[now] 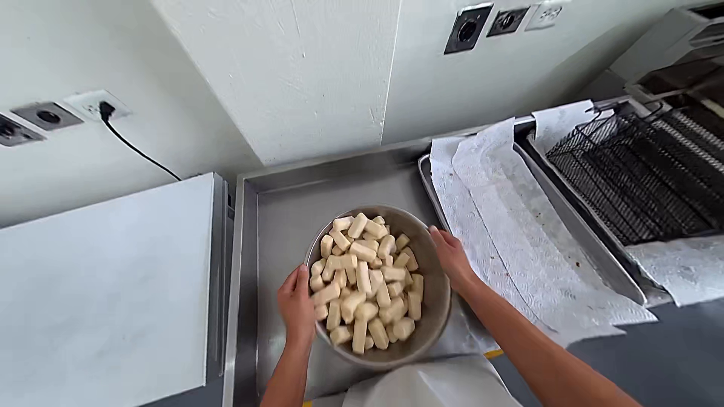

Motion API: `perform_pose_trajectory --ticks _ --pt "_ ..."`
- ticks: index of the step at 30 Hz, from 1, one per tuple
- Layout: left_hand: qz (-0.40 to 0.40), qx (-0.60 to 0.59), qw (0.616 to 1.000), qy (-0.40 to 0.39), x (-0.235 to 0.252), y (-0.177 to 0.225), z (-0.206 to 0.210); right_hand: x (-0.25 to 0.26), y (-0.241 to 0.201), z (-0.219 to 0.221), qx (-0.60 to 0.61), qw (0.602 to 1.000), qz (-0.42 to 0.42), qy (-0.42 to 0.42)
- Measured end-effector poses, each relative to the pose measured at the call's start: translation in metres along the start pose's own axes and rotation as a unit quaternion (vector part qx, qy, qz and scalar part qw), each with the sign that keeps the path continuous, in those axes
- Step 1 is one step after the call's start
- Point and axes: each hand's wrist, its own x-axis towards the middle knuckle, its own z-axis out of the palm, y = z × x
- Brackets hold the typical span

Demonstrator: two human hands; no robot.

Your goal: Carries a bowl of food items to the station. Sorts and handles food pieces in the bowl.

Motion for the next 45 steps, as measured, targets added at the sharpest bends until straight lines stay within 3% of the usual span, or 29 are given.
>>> perform_pose_trajectory --ticks 2,4,8,12,14,16,18,22,25,27,30,32,35,39,43,45 --pt "0.123 -0.023 0.992 -0.005 -0.006 0.034 -0.007 -0.021 -0.018 -0.014 0.048 0.992 -0.110 0.023" --pt "0.163 -0.022 0.986 -0.025 -0.008 0.037 -0.013 -0.034 -0.006 -0.022 0.063 0.984 -0.167 0.030" --pt "-0.011 -0.012 0.999 -0.040 0.004 -0.018 -0.007 -0.027 0.031 -0.016 0.028 0.997 -0.067 0.012" --pt "-0.063 0.046 0.996 -0.040 0.000 -0.037 0.004 -0.032 0.042 -0.020 -0.009 1.000 0.022 0.016" --pt "-0.018 0.048 0.998 -0.035 -0.006 -0.017 0.005 -0.045 0.022 -0.030 -0.008 0.999 -0.013 0.030" --pt "0.075 0.026 0.996 -0.027 -0.013 0.007 0.001 -0.061 -0.001 -0.042 0.008 0.993 -0.108 0.052" --pt "0.136 0.005 0.990 -0.040 -0.014 0.012 -0.001 -0.065 0.003 -0.048 0.019 0.983 -0.167 0.069" --pt "0.005 0.042 0.996 -0.077 -0.002 -0.032 0.010 -0.044 0.053 -0.034 -0.004 0.997 -0.046 0.059" --pt "-0.050 0.090 0.992 -0.073 0.003 -0.037 0.017 -0.040 0.058 -0.028 -0.048 0.997 0.019 0.064" --pt "-0.008 0.076 0.995 -0.067 0.000 -0.020 0.016 -0.046 0.041 -0.032 -0.043 0.996 -0.011 0.075" --pt "0.149 0.024 0.987 -0.052 -0.008 0.011 0.008 -0.059 0.018 -0.045 -0.012 0.980 -0.173 0.096" --pt "0.208 0.008 0.976 -0.060 -0.005 0.013 0.008 -0.052 0.030 -0.045 -0.005 0.968 -0.229 0.104" --pt "0.122 0.045 0.989 -0.064 0.005 -0.017 0.016 -0.039 0.063 -0.031 -0.034 0.982 -0.164 0.085" --pt "0.024 0.129 0.989 -0.062 0.019 -0.049 0.020 -0.025 0.074 -0.020 -0.087 0.993 -0.052 0.059" --pt "0.023 0.224 0.970 -0.097 0.028 -0.045 0.017 -0.014 0.042 -0.035 -0.270 0.962 -0.050 -0.012" --pt "0.064 0.253 0.955 -0.143 0.035 -0.038 0.018 -0.004 0.015 -0.032 -0.310 0.943 -0.119 -0.025"
